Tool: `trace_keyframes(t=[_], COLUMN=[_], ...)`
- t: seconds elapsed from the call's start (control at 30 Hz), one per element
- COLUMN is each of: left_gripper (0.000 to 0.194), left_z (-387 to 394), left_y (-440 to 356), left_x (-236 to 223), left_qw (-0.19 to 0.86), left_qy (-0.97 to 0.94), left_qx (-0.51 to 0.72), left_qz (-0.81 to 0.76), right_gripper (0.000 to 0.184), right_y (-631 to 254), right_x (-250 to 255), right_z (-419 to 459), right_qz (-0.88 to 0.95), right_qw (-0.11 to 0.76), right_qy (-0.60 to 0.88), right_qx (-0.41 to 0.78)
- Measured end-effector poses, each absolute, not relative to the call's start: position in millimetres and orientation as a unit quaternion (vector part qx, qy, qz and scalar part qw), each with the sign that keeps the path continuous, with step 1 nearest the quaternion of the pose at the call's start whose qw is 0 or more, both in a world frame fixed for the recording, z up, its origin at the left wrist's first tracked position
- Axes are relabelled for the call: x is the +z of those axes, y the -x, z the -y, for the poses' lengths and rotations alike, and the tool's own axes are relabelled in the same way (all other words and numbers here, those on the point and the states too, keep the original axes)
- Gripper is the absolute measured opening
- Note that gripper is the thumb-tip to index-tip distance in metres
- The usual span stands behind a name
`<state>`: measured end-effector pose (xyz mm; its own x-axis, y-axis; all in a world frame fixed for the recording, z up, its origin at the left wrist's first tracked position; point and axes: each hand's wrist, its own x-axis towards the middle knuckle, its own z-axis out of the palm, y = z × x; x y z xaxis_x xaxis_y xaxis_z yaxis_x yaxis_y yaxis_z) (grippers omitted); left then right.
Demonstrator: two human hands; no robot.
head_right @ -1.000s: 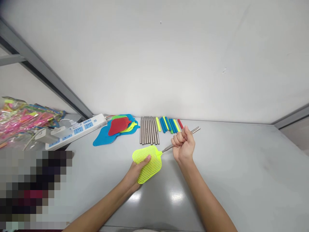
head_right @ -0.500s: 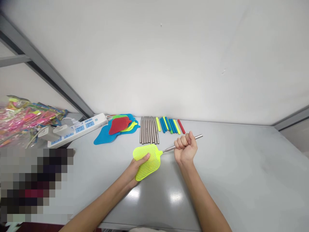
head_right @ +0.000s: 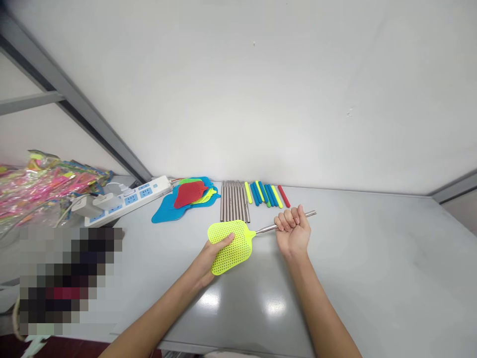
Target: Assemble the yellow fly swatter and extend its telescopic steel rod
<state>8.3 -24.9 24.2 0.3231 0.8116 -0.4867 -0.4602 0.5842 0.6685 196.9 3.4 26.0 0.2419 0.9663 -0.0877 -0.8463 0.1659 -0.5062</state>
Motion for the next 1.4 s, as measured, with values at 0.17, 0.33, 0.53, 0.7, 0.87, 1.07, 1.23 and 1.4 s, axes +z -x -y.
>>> trace_keyframes(t=[0.17, 0.33, 0.53, 0.7, 0.87, 1.07, 1.23, 1.4], left_gripper=[0.043, 0.043, 0.040, 0.037, 0.047, 0.068, 0.036, 0.036], left_z=[23.5, 20.6, 14.1, 9.7, 12.9, 24.6, 25.9, 19.6], left_y=[-7.5, -4.2, 4.1, 9.6, 16.7, 22.0, 11.0, 0.7], left_x=[27.1, 28.1, 25.1, 25.7, 23.2, 5.6, 16.4, 26.3], left_qw=[0.773, 0.743, 0.713, 0.714, 0.743, 0.648, 0.514, 0.499], left_qy=[-0.243, -0.284, -0.298, -0.286, -0.325, -0.532, -0.587, -0.524], left_qx=[0.420, 0.439, 0.468, 0.485, 0.485, 0.478, 0.481, 0.530], left_qz=[-0.410, -0.418, -0.428, -0.415, -0.328, -0.264, -0.400, -0.441], right_gripper=[0.030, 0.021, 0.027, 0.035, 0.037, 0.030, 0.027, 0.030], right_y=[-201.4, -206.1, -207.3, -205.5, -206.0, -192.3, -166.7, -157.1], right_x=[26.5, 27.4, 27.1, 20.9, 17.7, 16.4, 14.2, 14.5], right_z=[-2.5, -6.1, -9.4, -9.4, -10.1, -8.9, -1.6, 6.1], right_qz=[0.136, 0.144, 0.219, 0.241, 0.228, 0.165, 0.164, 0.208], right_qw=[0.743, 0.736, 0.719, 0.701, 0.688, 0.704, 0.664, 0.624], right_qy=[0.195, 0.193, 0.332, 0.439, 0.443, 0.394, 0.379, 0.364], right_qx=[0.626, 0.633, 0.569, 0.507, 0.528, 0.568, 0.623, 0.660])
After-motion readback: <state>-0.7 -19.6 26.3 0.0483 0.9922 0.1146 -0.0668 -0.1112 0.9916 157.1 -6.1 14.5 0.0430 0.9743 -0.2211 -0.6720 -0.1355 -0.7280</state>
